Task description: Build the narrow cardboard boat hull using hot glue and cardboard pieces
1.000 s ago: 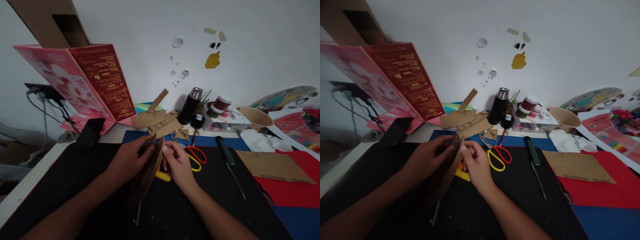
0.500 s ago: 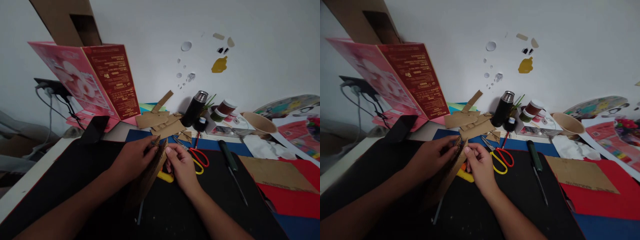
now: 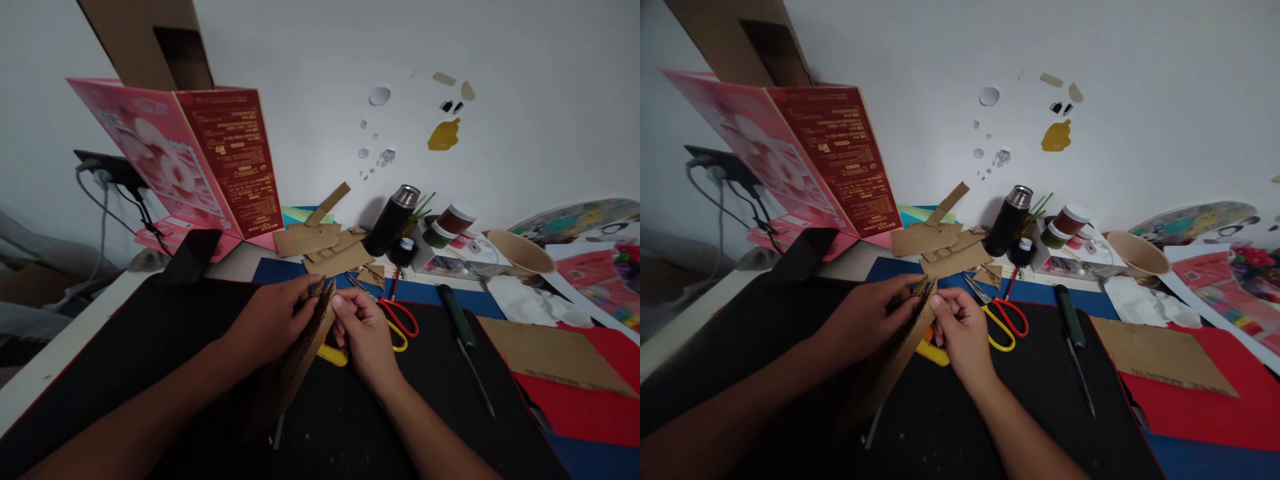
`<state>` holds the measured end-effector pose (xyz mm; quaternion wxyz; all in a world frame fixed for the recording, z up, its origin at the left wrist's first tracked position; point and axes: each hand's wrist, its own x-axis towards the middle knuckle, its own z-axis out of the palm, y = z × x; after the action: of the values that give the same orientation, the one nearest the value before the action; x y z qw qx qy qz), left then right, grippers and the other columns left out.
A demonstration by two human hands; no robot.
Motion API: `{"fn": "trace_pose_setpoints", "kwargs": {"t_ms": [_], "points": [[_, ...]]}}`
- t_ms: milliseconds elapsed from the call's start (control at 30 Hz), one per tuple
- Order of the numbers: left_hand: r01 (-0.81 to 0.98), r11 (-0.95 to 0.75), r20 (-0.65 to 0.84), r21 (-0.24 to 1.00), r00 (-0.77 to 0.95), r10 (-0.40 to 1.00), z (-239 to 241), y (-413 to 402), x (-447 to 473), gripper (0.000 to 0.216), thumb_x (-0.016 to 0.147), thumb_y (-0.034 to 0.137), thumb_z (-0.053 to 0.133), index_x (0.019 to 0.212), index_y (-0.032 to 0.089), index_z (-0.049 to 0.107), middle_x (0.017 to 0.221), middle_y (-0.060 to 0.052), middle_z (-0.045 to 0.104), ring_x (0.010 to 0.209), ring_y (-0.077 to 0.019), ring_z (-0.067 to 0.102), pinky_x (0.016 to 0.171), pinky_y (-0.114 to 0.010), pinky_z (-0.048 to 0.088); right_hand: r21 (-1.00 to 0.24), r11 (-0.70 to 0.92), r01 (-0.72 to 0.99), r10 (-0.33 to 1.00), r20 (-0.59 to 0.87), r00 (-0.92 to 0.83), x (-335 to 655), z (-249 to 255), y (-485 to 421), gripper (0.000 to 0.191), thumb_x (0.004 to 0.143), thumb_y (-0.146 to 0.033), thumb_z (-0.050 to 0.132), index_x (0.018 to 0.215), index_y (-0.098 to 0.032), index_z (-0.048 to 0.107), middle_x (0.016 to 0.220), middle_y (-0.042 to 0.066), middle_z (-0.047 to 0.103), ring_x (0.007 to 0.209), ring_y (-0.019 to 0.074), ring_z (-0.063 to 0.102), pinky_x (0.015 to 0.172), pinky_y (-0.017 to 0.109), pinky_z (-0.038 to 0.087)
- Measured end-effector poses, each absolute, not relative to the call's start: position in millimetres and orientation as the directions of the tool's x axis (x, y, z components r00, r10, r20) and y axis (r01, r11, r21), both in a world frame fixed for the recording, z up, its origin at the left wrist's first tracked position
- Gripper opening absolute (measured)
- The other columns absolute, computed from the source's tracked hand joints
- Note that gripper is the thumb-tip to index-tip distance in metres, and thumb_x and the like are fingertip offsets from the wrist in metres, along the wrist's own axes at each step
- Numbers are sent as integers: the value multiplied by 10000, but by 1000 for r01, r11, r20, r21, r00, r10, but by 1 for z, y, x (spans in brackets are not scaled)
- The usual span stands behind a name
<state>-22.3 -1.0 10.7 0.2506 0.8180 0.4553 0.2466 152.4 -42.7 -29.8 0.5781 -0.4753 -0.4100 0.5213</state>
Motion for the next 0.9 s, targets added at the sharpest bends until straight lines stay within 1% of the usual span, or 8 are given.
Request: {"fn": "trace_pose_setpoints", "kwargs": {"t_ms": [167, 300, 433, 600, 767, 900], "points": [[605, -452, 158, 656, 475, 866, 14, -2, -23, 367, 996, 280, 532, 1312, 206, 704, 885, -30, 777, 749, -205, 713, 758, -299, 521, -975, 13, -224, 995, -9, 96, 153, -29, -43, 402, 857, -560, 819, 899, -205, 637, 482, -114, 495, 376, 74, 424, 414, 193, 343], [594, -449, 150, 668, 483, 863, 15, -3, -22, 355, 999, 240, 538, 1313, 197, 698, 930, -35, 790, 810, -204, 735, 792, -300, 533, -972, 21, -233, 996, -1, 94, 153, -29, -43, 399, 860, -554, 822, 902, -205, 634, 475, -118, 492, 370, 73, 424, 409, 189, 347], [565, -495, 215, 660, 489, 845, 11, -3, -23, 329, 996, 219, 549, 1282, 196, 709, 997, -45, 805, 896, -213, 757, 844, -311, 552, -969, 22, -247, 997, 2, 80, 153, -30, -43, 388, 862, -539, 830, 904, -205, 636, 482, -121, 491, 370, 67, 427, 413, 185, 350], [543, -536, 298, 646, 468, 832, 4, -1, -24, 304, 986, 215, 558, 1237, 189, 728, 1150, -66, 805, 1051, -226, 757, 939, -334, 558, -969, 13, -247, 998, -1, 55, 153, -30, -43, 386, 853, -529, 839, 906, -211, 627, 485, -127, 488, 366, 68, 423, 410, 189, 347], [537, -557, 304, 633, 489, 817, 4, 1, -23, 281, 1001, 199, 547, 1216, 177, 726, 1103, -67, 798, 1016, -223, 753, 909, -349, 572, -972, 3, -235, 1000, -2, 22, 155, -29, -43, 379, 857, -523, 838, 903, -213, 625, 485, -121, 506, 375, 72, 429, 418, 191, 348], [540, -585, 289, 605, 535, 794, 3, 0, -22, 284, 1013, 187, 527, 1214, 173, 727, 1094, -78, 792, 1018, -238, 749, 901, -380, 587, -970, -3, -243, 999, -12, 37, 156, -29, -42, 389, 874, -530, 825, 839, -208, 610, 491, -109, 513, 382, 66, 439, 427, 185, 342]]}}
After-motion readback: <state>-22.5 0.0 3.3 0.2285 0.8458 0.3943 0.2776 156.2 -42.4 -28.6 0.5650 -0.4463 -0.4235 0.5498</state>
